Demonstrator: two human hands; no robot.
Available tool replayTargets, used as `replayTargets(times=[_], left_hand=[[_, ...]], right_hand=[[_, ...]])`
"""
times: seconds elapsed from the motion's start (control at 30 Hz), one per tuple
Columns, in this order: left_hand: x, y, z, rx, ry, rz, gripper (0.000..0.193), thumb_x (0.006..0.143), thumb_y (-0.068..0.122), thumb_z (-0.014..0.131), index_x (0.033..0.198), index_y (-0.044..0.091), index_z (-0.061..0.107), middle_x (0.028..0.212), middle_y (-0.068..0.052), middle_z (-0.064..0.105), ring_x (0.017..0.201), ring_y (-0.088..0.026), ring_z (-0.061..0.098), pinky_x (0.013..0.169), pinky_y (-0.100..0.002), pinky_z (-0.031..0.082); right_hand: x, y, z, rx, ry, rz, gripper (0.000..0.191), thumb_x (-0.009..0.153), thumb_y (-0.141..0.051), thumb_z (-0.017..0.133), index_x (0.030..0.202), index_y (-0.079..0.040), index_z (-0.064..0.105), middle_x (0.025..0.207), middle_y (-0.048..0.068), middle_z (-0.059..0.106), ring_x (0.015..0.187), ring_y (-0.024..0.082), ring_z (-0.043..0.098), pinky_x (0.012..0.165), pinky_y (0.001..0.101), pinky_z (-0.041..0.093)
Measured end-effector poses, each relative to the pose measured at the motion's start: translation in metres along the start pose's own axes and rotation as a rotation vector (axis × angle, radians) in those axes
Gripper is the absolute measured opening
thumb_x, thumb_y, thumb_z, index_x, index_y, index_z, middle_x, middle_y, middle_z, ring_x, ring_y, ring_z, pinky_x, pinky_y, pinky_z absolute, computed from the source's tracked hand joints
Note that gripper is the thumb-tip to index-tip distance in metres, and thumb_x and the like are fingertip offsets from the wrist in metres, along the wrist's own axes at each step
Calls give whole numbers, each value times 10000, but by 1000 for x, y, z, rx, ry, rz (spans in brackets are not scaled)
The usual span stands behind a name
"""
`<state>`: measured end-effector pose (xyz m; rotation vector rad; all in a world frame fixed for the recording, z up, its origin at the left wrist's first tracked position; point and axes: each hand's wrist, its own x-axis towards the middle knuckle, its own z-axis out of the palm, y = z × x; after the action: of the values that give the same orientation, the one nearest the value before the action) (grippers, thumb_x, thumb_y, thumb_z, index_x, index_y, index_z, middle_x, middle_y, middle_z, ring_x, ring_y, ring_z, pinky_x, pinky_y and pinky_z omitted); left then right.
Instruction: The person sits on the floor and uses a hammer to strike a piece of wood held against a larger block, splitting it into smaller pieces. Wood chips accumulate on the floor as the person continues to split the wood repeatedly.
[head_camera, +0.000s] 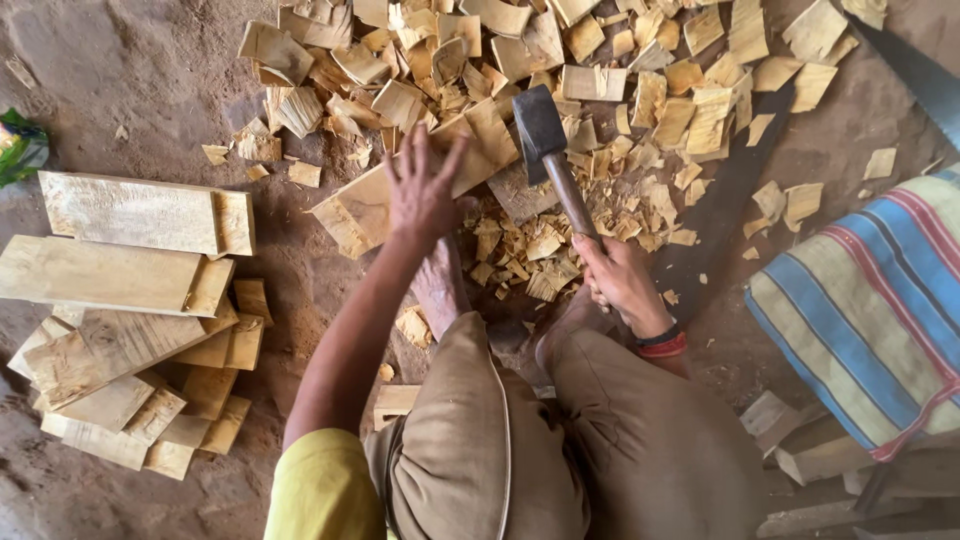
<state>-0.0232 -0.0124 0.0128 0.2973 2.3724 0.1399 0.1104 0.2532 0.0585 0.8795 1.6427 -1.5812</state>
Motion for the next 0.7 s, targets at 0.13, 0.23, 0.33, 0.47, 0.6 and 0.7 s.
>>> replayTargets(times=[0.13, 0.23, 0.33, 0.47, 0.6, 0.7], left_hand=[[11, 17, 16, 242, 173, 159, 878, 843, 171, 715, 1598, 329, 296, 1665, -233, 49, 1523, -421, 99, 1195, -668, 89], [19, 25, 39, 484, 236, 316, 893, 752, 0, 709, 1573, 215, 432, 1639, -210, 99, 1494, -404, 122, 1166, -631, 114], [18, 27, 59, 401, 32, 479, 474, 918, 137, 664, 1386, 153, 589, 1683, -153, 117, 1539, -337, 103, 1238, -613, 112], [16, 14, 58, 197, 400, 498, 439, 986, 221, 663, 1405, 214, 534, 1610, -83, 270, 1523, -295, 182, 1267, -552, 149], [23, -21, 18, -27, 248, 46, 835, 833, 453, 750, 1514, 165, 361, 1546, -184, 380, 1431, -369, 344, 1172, -634, 248], [23, -32, -3, -98, 127, -26, 959, 782, 504, 800, 1532, 170, 304, 1499, -189, 450, 1363, -358, 431, 1149, -599, 309]], right_hand=[[-1, -10, 3, -15, 4, 26, 312, 1017, -346, 592, 960, -40, 603, 597, -32, 468, 409, 52, 391, 343, 245, 332], [-1, -14, 4, -18, 16, 43, 322, 1014, -346, 601, 940, -32, 595, 591, -21, 469, 403, 57, 388, 341, 249, 324], [0, -13, 4, -21, 28, 59, 347, 1008, -363, 607, 929, -26, 583, 592, -20, 475, 401, 60, 395, 340, 250, 331], [3, -6, 2, -8, 18, 17, 379, 998, -368, 628, 923, 2, 584, 605, -13, 498, 416, 64, 430, 350, 249, 369], [6, 1, 0, -15, -29, 25, 372, 990, -410, 594, 976, -38, 589, 611, -36, 490, 422, 55, 429, 353, 237, 391], [7, 2, 0, -38, -12, 23, 378, 995, -402, 597, 983, -24, 598, 611, -33, 495, 420, 61, 424, 348, 245, 381]])
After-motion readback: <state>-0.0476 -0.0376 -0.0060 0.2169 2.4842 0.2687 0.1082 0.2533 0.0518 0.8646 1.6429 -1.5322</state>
